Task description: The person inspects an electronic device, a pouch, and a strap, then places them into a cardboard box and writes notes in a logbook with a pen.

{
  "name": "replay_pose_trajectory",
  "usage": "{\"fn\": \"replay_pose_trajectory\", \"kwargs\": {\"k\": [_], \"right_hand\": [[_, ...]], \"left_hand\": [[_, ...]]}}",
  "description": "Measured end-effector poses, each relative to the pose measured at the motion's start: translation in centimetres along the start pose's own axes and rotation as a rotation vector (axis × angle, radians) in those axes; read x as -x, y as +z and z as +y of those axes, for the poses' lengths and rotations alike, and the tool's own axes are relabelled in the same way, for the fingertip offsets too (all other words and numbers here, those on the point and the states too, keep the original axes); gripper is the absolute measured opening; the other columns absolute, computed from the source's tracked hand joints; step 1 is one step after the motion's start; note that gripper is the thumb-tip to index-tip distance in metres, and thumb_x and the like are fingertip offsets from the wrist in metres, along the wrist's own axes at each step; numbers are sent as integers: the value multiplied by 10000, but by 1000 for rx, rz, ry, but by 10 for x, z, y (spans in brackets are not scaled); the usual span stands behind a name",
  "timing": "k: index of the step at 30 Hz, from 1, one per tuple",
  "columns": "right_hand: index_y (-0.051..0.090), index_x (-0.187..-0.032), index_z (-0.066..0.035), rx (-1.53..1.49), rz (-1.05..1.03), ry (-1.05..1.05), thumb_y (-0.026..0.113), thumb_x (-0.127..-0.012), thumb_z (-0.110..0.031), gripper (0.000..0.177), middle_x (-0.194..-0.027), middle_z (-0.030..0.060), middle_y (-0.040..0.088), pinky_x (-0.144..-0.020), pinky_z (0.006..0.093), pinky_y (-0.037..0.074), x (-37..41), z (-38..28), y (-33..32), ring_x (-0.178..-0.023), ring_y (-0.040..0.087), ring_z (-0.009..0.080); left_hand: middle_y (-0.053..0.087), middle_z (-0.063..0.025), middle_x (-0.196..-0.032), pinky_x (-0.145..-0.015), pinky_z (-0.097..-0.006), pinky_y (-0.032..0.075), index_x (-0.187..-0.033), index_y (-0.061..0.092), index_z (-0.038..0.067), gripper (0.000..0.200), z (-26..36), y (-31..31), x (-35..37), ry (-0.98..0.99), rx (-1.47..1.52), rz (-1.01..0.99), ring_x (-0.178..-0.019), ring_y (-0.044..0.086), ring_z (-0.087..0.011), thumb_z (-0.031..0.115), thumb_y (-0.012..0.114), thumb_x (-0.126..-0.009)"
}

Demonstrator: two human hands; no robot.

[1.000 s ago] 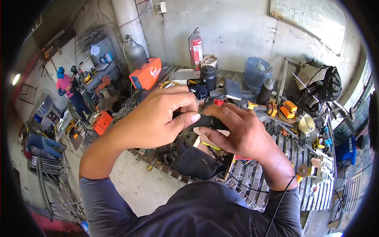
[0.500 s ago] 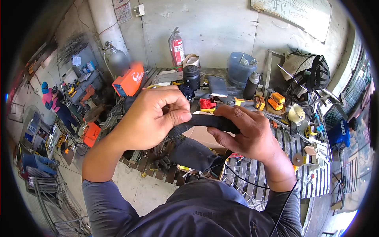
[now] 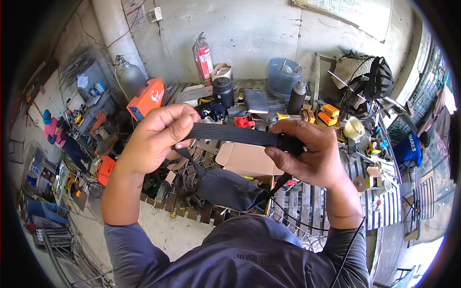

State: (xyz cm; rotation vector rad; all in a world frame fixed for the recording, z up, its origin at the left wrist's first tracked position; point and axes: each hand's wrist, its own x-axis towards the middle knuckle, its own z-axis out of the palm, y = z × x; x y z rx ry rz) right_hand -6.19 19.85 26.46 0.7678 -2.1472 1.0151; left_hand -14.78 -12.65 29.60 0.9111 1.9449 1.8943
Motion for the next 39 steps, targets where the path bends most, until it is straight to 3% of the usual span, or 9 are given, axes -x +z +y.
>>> {"fn": "replay_pose_trajectory", "kwargs": {"k": [4,11,19,25,26,31,33,35,39], "right_hand": [[762,-1091,14,25,-30,-2,925,-866,-167,331,-868,111,738,-652,322,558,0,-5,-6,-715,721,200],[760,-1077,21,17,-62,-39,919,-858,-192,344,-881,127,730,-657,346,559,5,2,-8,-723,714,241],[779,-1075,7,24,-128,-68,931,-881,-226,339,-859,96,716,-647,331,534,7,7,-5,-697,677,203],[744,-1176,33,-233,-118,249,888,-966,-177,330,-870,61,741,-645,292,529,-2,10,-3,-738,655,96],[719,-1228,50,-334,-171,320,850,-1011,-158,328,-894,27,741,-674,254,513,-4,7,-3,-793,613,49],[698,-1279,50,-580,-174,317,865,-986,-89,365,-1030,47,773,-811,269,577,-15,-7,12,-921,689,80],[693,-1290,49,-621,-204,272,878,-968,-68,389,-1085,64,779,-855,283,594,-17,-12,19,-971,708,93],[700,-1277,47,-525,-234,223,898,-946,-63,401,-1086,75,786,-850,293,606,-16,-13,20,-972,725,101],[734,-1207,43,-336,-230,366,936,-905,-82,384,-964,66,793,-753,279,605,-8,-15,6,-856,732,85]], "left_hand": [[438,42,-815,-609,-247,271,-1174,616,-1,339,-3,1,11,-4,138,49,-690,332,-60,332,557,-1189],[380,52,-783,-593,-251,255,-1141,621,-10,359,-10,-7,24,-18,175,200,-662,303,-55,341,560,-1187],[382,64,-740,-566,-253,261,-1138,629,11,328,-34,-25,32,-36,80,116,-617,321,-57,326,552,-1183],[429,53,-749,-554,-250,264,-1062,592,67,349,-49,-32,21,-238,84,-195,-616,328,-42,395,558,-1178],[432,51,-745,-554,-247,268,-1053,589,65,364,-44,-24,20,-237,119,-210,-616,332,-40,406,559,-1176],[557,8,-750,-592,-266,386,-957,611,36,437,-44,6,2,26,130,-372,-633,486,-71,421,585,-1163],[576,15,-758,-617,-279,437,-923,618,34,379,-31,27,-6,10,212,-319,-655,549,-80,325,609,-1165],[545,49,-767,-610,-276,407,-943,637,37,346,-13,50,-12,-91,141,-222,-659,503,-61,306,637,-1159],[462,86,-779,-602,-277,329,-969,681,10,342,-27,58,-21,37,-52,-154,-706,359,-45,292,644,-1160]]}}
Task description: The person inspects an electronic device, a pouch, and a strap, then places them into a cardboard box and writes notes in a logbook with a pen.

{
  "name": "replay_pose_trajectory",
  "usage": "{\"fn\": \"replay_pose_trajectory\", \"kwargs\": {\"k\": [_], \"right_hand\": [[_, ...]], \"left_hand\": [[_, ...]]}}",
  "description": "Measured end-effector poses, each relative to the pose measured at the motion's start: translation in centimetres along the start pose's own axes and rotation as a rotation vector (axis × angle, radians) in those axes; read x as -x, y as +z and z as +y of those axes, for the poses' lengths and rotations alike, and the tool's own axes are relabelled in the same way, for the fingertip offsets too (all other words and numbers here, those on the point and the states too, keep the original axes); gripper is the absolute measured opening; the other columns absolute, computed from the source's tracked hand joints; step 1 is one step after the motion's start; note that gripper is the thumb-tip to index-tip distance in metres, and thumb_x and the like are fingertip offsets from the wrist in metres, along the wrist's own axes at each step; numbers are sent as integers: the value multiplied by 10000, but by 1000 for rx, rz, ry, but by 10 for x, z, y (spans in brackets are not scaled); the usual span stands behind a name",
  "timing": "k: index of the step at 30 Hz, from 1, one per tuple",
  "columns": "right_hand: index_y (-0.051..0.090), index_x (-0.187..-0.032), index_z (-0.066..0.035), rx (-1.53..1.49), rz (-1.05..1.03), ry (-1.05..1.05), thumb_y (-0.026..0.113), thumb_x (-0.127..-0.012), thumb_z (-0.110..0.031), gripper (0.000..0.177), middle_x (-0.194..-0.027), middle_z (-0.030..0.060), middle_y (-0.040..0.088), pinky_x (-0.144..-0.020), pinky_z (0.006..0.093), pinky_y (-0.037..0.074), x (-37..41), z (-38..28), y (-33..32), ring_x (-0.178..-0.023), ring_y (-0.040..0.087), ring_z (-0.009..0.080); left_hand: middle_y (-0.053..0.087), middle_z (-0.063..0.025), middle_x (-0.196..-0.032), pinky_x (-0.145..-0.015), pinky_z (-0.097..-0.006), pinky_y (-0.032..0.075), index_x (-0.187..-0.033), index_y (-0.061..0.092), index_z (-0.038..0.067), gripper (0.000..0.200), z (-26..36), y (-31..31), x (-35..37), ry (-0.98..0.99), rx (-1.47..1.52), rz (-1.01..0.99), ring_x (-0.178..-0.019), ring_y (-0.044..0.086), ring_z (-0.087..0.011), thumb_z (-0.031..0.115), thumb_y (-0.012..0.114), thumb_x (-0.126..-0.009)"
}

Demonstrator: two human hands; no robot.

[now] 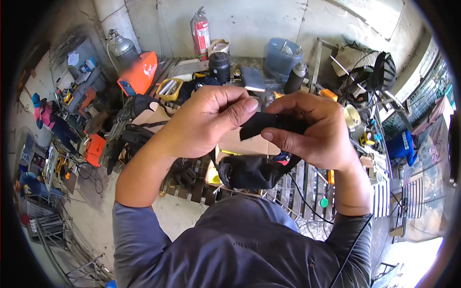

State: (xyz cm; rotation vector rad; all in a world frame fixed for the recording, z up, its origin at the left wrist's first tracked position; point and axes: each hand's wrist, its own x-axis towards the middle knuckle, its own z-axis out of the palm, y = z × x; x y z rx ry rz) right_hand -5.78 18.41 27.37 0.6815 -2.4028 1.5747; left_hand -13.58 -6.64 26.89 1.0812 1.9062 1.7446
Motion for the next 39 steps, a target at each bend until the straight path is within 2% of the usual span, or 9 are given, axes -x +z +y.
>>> {"fn": "replay_pose_trajectory", "kwargs": {"k": [6,12,19,24,25,28,32,34,39], "right_hand": [[718,-1228,3,143,26,-2,951,-861,-40,437,-905,34,764,-696,247,550,19,-7,-11,-809,692,62],[610,-1329,38,56,202,-323,757,-790,201,582,-1142,38,652,-848,233,521,13,-27,-14,-1009,642,77],[641,-1196,7,660,578,-326,834,-874,51,378,-1080,11,647,-916,270,536,34,-19,-35,-994,631,105],[616,-917,-51,1039,1118,-473,917,-826,8,319,-842,57,586,-618,370,409,69,-13,13,-707,535,203],[604,-856,-54,933,1064,-625,900,-848,18,305,-768,67,557,-592,361,407,76,-7,30,-647,519,211],[591,-770,-27,459,796,-386,828,-962,-228,365,-673,107,536,-566,392,415,101,2,76,-572,504,250],[642,-902,-24,29,1243,-218,532,-1122,-461,501,-856,93,670,-736,411,473,87,57,32,-718,595,254],[655,-1095,-20,-437,1465,-528,492,-1140,-477,487,-1042,84,708,-857,419,469,77,28,-4,-855,627,234],[626,-1234,-13,-440,1604,-728,527,-1104,-515,528,-953,54,617,-878,421,442,92,-38,-63,-928,601,206]], "left_hand": [[540,64,-761,-620,-272,380,-956,693,-4,362,3,-4,14,15,-219,47,-712,437,-43,300,668,-1150],[637,-97,-1228,-621,-256,463,-1451,562,1,771,37,29,-1,447,-489,12,-893,658,-86,323,955,-871],[743,-241,-849,-729,-443,575,-929,676,-42,171,92,66,-60,731,-961,67,-792,760,-383,57,748,-810],[679,-260,-812,-772,-495,543,-1079,597,-60,251,150,103,-63,256,-642,-98,-804,724,-393,17,638,-844],[681,-268,-827,-790,-496,549,-1113,577,-67,280,146,110,-61,304,-627,-81,-826,732,-394,16,632,-851],[693,-297,-869,-828,-498,564,-1153,557,-77,312,141,125,-63,474,-613,-77,-874,746,-425,18,640,-868],[726,-350,-967,-853,-496,581,-1188,555,-83,360,163,129,-70,461,-589,-224,-961,758,-477,36,701,-881],[738,-362,-1013,-860,-490,591,-1205,556,-81,405,175,137,-62,426,-636,-206,-1001,764,-484,55,760,-882],[744,-367,-1062,-935,-483,603,-1261,570,-60,500,147,135,-77,584,-534,-351,-1096,760,-476,136,849,-896]]}}
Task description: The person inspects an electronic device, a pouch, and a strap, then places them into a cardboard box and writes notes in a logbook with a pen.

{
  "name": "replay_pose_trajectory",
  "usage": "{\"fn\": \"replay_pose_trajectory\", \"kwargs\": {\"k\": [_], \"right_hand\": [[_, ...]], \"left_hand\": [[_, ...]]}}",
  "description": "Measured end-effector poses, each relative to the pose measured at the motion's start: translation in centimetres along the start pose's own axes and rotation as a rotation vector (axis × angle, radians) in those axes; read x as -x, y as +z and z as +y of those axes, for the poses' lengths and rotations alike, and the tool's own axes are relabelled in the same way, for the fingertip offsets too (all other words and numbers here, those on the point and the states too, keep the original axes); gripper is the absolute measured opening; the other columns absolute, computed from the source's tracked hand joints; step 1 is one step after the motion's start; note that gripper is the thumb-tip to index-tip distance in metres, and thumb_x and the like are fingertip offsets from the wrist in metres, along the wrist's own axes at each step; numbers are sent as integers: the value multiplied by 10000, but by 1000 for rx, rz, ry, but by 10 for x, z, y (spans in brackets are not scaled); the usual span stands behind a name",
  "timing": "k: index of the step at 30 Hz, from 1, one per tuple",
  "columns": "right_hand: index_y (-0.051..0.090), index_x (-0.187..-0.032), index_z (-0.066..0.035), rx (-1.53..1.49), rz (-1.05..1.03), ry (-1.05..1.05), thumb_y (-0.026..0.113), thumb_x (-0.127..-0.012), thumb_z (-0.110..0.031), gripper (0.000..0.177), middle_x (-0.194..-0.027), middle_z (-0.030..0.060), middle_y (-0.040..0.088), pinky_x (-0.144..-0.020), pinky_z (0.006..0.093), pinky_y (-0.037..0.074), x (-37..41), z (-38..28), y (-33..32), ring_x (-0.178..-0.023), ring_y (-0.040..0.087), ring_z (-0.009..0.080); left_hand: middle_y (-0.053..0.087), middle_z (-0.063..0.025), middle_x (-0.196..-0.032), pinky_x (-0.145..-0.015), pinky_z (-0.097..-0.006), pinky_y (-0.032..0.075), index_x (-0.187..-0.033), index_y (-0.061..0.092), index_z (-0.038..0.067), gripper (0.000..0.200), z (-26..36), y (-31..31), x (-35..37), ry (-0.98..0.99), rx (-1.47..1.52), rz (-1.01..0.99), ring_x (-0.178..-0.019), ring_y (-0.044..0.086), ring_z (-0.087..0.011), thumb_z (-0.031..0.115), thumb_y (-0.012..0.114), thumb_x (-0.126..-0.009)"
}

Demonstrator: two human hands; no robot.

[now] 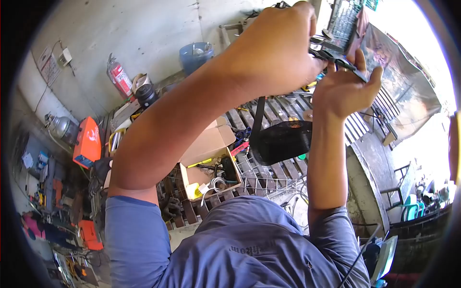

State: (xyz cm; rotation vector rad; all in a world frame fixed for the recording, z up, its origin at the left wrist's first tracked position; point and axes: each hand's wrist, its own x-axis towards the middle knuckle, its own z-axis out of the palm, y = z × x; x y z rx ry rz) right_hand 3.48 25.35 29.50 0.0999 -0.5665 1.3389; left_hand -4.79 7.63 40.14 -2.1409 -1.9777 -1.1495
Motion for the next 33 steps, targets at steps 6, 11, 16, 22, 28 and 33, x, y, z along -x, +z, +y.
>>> {"fn": "replay_pose_trajectory", "kwargs": {"k": [6,11,16,22,28,33], "right_hand": [[663,-1162,4,126,-28,185,491,-1111,-427,467,-902,57,654,-849,417,476,-18,-30,8,-870,598,199],[687,-1110,1,427,-213,348,618,-1089,-170,186,-834,44,619,-666,338,488,-13,-63,-20,-739,588,177],[672,-1125,-6,443,-333,439,653,-1139,-239,234,-752,35,585,-555,300,429,1,-95,-30,-555,515,125],[668,-1134,-10,351,-313,424,634,-1149,-204,197,-725,4,552,-527,273,378,0,-91,-37,-548,463,92],[654,-1179,-5,129,-287,351,546,-1179,-164,192,-700,-41,420,-534,262,339,0,-67,-33,-560,383,64],[704,-1295,30,147,-281,174,550,-1163,-154,274,-721,-27,500,-559,254,392,-17,-61,-31,-576,425,60]], "left_hand": [[756,-60,-826,-639,-297,544,-1167,779,-39,437,-55,48,-24,-1,-25,-22,-740,693,-109,289,922,-916],[787,-68,-988,-774,-308,587,-1188,772,-23,396,-67,73,-16,34,417,-15,-882,692,-77,248,907,-933],[782,-142,-1024,-819,-355,604,-1183,779,41,368,-56,95,-17,453,202,297,-927,780,-230,173,907,-864],[727,-128,-943,-696,-374,612,-1131,765,41,354,-46,107,-29,591,37,418,-777,752,-296,117,909,-817],[706,-124,-871,-639,-366,595,-1038,726,22,260,-46,104,-29,643,1,555,-664,708,-278,86,850,-819],[623,18,-776,-577,-248,469,-1021,681,45,136,-60,79,10,219,297,526,-681,560,-24,154,747,-974]]}}
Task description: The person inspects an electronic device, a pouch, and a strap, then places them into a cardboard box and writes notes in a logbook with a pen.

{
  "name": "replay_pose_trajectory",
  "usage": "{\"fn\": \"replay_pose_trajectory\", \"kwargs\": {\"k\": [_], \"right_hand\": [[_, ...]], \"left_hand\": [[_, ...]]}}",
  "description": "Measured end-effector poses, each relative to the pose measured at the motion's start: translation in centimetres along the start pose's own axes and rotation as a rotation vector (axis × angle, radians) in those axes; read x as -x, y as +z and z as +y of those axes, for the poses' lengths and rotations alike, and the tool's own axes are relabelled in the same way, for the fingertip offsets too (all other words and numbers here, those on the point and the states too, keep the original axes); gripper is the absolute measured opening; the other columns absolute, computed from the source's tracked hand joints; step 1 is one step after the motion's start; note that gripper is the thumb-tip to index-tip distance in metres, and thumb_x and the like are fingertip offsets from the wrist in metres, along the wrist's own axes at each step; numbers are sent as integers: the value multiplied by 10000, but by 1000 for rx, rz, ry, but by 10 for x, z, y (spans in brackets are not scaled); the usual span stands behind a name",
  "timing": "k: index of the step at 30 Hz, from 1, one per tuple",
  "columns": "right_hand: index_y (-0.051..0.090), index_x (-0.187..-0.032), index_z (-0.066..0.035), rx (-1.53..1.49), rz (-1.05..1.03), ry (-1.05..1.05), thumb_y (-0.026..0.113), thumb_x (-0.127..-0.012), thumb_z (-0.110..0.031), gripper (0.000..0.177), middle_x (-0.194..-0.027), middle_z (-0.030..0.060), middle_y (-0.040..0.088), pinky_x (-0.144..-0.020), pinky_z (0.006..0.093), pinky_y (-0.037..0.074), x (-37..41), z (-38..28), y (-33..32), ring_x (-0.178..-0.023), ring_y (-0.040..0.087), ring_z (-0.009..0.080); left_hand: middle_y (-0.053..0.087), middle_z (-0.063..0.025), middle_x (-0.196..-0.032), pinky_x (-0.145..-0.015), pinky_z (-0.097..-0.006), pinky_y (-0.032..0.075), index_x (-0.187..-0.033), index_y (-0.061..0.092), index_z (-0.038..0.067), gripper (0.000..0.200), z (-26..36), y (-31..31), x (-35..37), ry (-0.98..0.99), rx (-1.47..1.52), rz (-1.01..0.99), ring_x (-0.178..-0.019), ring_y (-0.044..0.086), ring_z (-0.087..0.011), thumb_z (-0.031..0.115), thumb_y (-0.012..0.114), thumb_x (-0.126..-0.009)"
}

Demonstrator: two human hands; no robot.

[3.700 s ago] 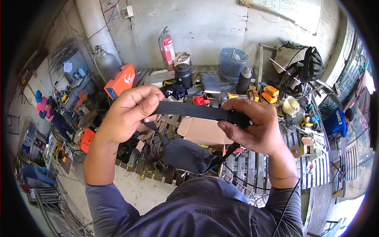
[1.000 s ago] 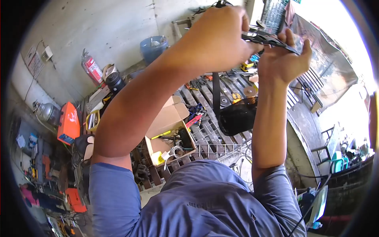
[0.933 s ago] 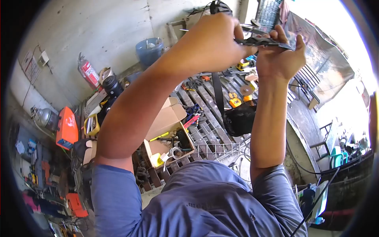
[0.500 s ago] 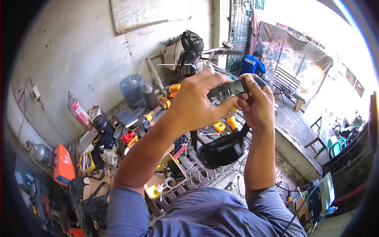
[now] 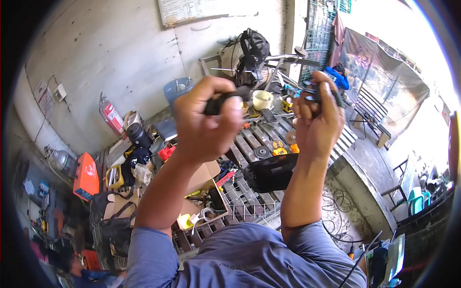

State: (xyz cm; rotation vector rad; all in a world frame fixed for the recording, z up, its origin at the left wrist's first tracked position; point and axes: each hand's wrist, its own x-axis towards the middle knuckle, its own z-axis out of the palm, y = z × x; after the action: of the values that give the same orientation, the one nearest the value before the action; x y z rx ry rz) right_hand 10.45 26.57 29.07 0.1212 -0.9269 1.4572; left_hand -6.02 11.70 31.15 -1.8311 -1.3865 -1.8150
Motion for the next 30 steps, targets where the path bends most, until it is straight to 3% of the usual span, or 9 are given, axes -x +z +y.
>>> {"fn": "replay_pose_trajectory", "kwargs": {"k": [2,6,8,14,19,25,26,28,30], "right_hand": [[714,-1265,24,43,47,-56,554,-1158,-144,255,-738,-6,564,-548,254,384,-6,-11,11,-576,450,58],[715,-1236,4,299,-163,143,611,-1153,-191,236,-791,-29,607,-547,249,381,16,-9,34,-598,466,40],[699,-1239,-1,254,-290,100,628,-1148,-164,200,-873,-32,630,-614,213,400,28,6,41,-696,512,23],[648,-1261,20,352,-399,-183,631,-1135,-183,240,-1064,51,644,-771,224,462,28,34,25,-905,588,80],[619,-1312,-20,-90,-502,-117,940,-912,-362,617,-1018,118,636,-645,247,495,47,49,13,-670,640,119],[636,-1170,-71,235,-443,-639,796,-1038,-394,384,-1007,128,597,-739,332,541,18,92,21,-867,587,211],[701,-1152,-70,88,-256,-559,790,-1039,-374,337,-978,97,608,-757,318,530,22,94,33,-833,579,187],[769,-1112,-82,-686,-516,-16,775,-1041,-299,229,-980,64,630,-781,288,525,-1,65,12,-785,570,152],[723,-1165,-63,-845,-459,-163,751,-1050,-184,169,-921,42,623,-766,285,520,-30,38,-10,-798,564,127]], "left_hand": [[577,57,-768,-571,-235,422,-1092,645,49,174,2,-22,13,-169,295,17,-662,500,-4,207,697,-1041],[581,43,-764,-594,-232,430,-1246,667,46,471,20,-14,20,4,31,-90,-694,563,-32,284,927,-933],[597,79,-857,-668,-204,400,-1314,719,16,526,32,-8,15,-169,-225,-223,-746,487,-11,237,957,-901],[714,16,-852,-656,-205,448,-1214,755,-10,227,24,2,11,-414,256,-182,-763,577,-10,111,817,-1033],[596,27,-711,-447,-272,319,-1066,743,64,148,50,-6,23,-804,902,-126,-476,401,-51,210,751,-1087],[481,75,-658,-460,-265,280,-980,666,61,283,29,-5,28,-769,795,-109,-479,370,-31,304,714,-1117],[474,83,-662,-469,-267,296,-994,659,64,282,30,-10,30,-750,650,-119,-478,363,-34,311,700,-1123],[494,75,-698,-477,-269,310,-1035,655,69,275,43,-32,46,-641,377,-81,-521,396,-31,329,692,-1117],[500,46,-717,-522,-309,346,-968,635,73,253,66,-76,83,-629,420,-52,-596,459,-77,303,685,-1061]]}}
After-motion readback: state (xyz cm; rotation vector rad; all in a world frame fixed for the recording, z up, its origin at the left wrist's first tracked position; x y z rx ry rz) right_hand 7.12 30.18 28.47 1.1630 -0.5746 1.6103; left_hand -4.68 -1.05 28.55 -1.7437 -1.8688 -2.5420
